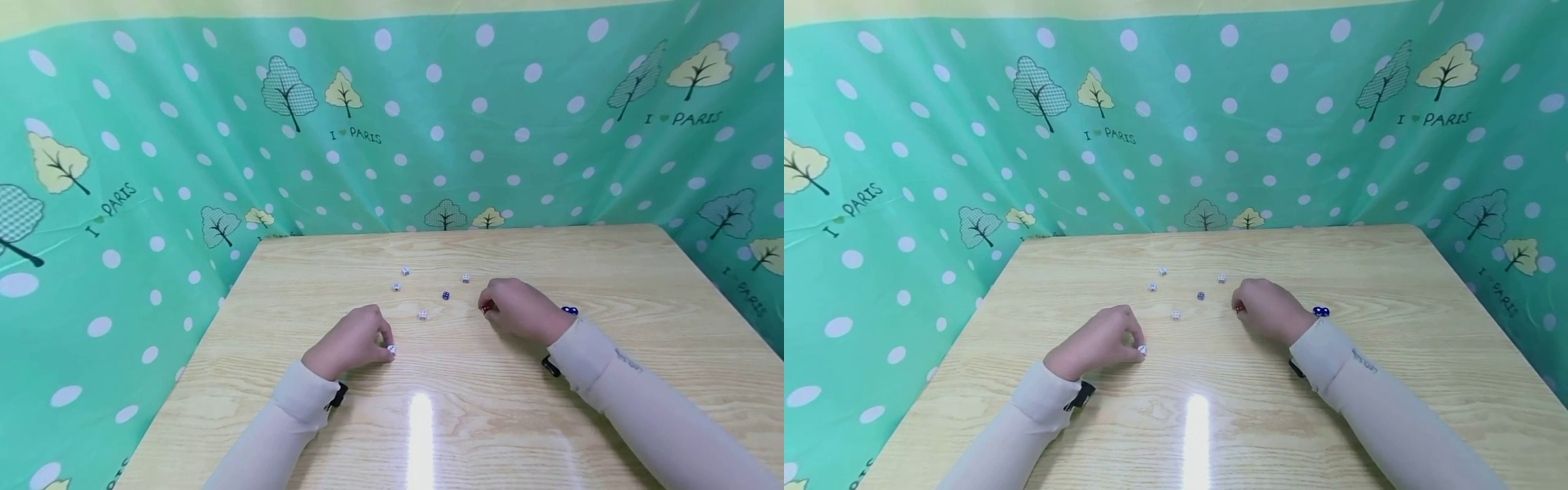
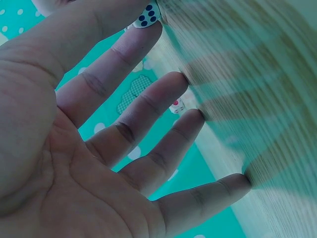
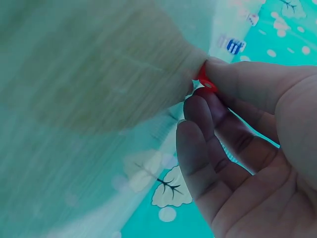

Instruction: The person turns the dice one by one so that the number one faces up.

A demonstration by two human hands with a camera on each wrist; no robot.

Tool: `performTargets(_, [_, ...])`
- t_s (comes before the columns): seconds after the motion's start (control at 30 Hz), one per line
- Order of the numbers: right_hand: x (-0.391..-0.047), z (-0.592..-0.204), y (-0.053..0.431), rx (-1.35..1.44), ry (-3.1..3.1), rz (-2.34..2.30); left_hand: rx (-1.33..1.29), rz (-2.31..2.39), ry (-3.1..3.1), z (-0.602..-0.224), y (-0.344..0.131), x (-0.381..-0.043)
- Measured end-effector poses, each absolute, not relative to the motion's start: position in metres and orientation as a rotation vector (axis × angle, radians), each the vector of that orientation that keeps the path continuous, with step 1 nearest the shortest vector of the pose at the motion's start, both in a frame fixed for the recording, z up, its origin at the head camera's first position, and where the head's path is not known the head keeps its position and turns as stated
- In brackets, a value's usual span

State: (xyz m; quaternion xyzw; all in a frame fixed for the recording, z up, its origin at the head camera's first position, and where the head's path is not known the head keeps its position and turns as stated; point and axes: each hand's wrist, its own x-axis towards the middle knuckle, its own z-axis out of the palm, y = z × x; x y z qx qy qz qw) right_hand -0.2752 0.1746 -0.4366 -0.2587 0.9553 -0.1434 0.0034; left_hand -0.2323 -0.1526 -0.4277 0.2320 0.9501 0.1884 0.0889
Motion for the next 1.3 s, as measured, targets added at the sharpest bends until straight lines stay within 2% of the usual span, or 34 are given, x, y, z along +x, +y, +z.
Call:
performTargets(0.3, [-0.259, -0.437, 0.175, -0.923, 3.006, -0.409, 0.685, 0.575, 2.821, -0.428, -0.153, -0.233])
performTargets(0.87, [-0.221, -0.435, 0.182, -0.901, 2.990, -0.470, 0.695, 0.589, 2.821, -0.427, -0.152, -0.232])
performTargets(1.3, [-0.215, -0.437, 0.184, -0.851, 2.992, -0.463, 0.702, 0.566, 2.829, -0.428, -0.154, -0.233])
